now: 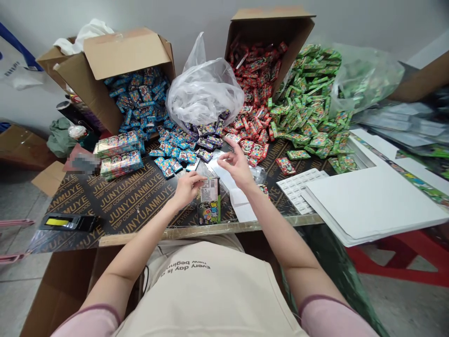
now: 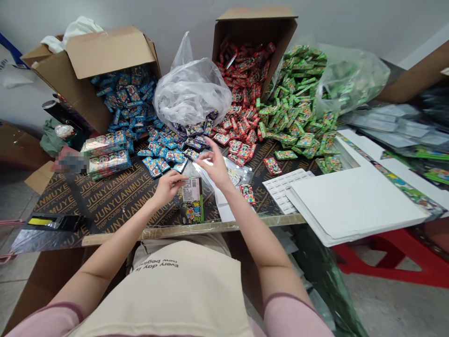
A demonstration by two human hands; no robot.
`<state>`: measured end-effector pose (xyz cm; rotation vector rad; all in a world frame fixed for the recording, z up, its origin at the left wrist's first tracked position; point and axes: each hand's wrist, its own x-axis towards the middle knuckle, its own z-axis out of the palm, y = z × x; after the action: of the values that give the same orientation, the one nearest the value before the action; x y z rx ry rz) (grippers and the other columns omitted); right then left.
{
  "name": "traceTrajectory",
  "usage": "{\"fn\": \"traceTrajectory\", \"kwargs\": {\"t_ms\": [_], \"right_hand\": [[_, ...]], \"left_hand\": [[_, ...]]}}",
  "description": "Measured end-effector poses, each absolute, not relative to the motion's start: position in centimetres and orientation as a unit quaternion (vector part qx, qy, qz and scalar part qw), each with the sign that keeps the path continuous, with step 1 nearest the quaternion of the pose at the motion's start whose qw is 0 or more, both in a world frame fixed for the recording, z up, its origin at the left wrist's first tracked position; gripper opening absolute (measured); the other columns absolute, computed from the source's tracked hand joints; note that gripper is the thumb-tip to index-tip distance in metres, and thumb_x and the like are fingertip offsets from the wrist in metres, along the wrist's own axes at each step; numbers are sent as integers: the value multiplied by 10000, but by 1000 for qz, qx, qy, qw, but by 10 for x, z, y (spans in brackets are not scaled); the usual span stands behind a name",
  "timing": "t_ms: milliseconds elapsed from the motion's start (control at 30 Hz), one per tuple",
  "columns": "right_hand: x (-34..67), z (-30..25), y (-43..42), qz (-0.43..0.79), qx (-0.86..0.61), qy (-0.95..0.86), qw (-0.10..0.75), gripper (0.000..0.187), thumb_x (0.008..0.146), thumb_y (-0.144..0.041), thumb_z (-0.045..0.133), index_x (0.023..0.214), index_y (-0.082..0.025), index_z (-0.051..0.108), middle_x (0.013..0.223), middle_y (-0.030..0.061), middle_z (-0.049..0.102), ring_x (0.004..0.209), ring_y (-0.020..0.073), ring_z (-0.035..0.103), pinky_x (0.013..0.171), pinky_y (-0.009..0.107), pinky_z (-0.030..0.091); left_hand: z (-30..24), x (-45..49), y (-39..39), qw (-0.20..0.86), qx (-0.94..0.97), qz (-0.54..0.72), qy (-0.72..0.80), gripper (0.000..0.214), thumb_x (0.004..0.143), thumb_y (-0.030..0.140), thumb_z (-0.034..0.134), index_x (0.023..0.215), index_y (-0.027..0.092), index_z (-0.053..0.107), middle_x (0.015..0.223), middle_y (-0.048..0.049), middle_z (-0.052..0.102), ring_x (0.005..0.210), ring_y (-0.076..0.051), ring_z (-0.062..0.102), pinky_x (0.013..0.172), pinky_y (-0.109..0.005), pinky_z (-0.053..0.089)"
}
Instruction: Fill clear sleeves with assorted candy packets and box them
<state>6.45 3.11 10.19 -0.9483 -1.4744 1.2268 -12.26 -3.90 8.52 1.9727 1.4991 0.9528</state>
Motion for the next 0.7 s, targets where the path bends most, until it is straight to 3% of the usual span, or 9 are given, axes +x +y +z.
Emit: {"fn": "traceTrajectory", "kwargs": {"t_ms": [100, 200, 367, 500, 600, 700], "right_hand": [[62, 114, 36, 631, -310, -623, 342, 754, 688, -258, 760, 1374, -255, 445, 715, -37, 610, 685, 145, 581, 667, 280, 475], [55, 110, 35, 673, -296, -620, 275, 707, 649, -189, 745, 1316, -215, 513, 655, -51, 605, 618, 123, 564, 593, 243, 436], [48, 98, 33, 669, -319, -614, 272, 709, 628, -135, 710, 1305, -211, 513, 615, -74, 586, 574, 108, 539, 546, 224, 393], [48, 94, 34, 651, -329, -617, 296, 706, 615, -139, 720, 1286, -217, 514, 601, -84, 564, 558, 103, 510, 534, 221, 386], [48, 91, 32, 649, -327, -616, 304, 710, 609, -146, 719, 1283, -215, 505, 599, -85, 554, 558, 102, 505, 532, 216, 389], [47, 88, 29, 648, -342, -603, 314, 797, 582, -140, 727, 1326, -227, 456, 605, -90, 542, 556, 102, 503, 536, 214, 406]], "left_hand": [[85, -120, -41, 245, 709, 375, 544, 195, 813, 130, 601, 898, 211, 756, 791, -44, 656, 737, -164, 587, 694, -263, 436], [83, -119, -41, 286, 659, 412, 561, 140, 751, 109, 660, 812, 197, 750, 758, -39, 680, 703, -162, 601, 679, -263, 452], [82, -114, -43, 327, 587, 460, 581, 79, 686, 110, 690, 724, 177, 707, 746, -37, 700, 677, -159, 618, 690, -270, 482], [81, -107, -46, 286, 589, 471, 592, 44, 686, 147, 693, 691, 177, 661, 717, -29, 670, 697, -158, 602, 678, -255, 457], [78, -100, -47, 233, 588, 472, 615, 158, 683, 234, 748, 650, 179, 603, 680, -11, 622, 669, -149, 563, 656, -252, 421], [77, -95, -47, 210, 591, 455, 632, 219, 672, 219, 765, 628, 181, 554, 677, 6, 587, 660, -142, 534, 653, -251, 395]]}}
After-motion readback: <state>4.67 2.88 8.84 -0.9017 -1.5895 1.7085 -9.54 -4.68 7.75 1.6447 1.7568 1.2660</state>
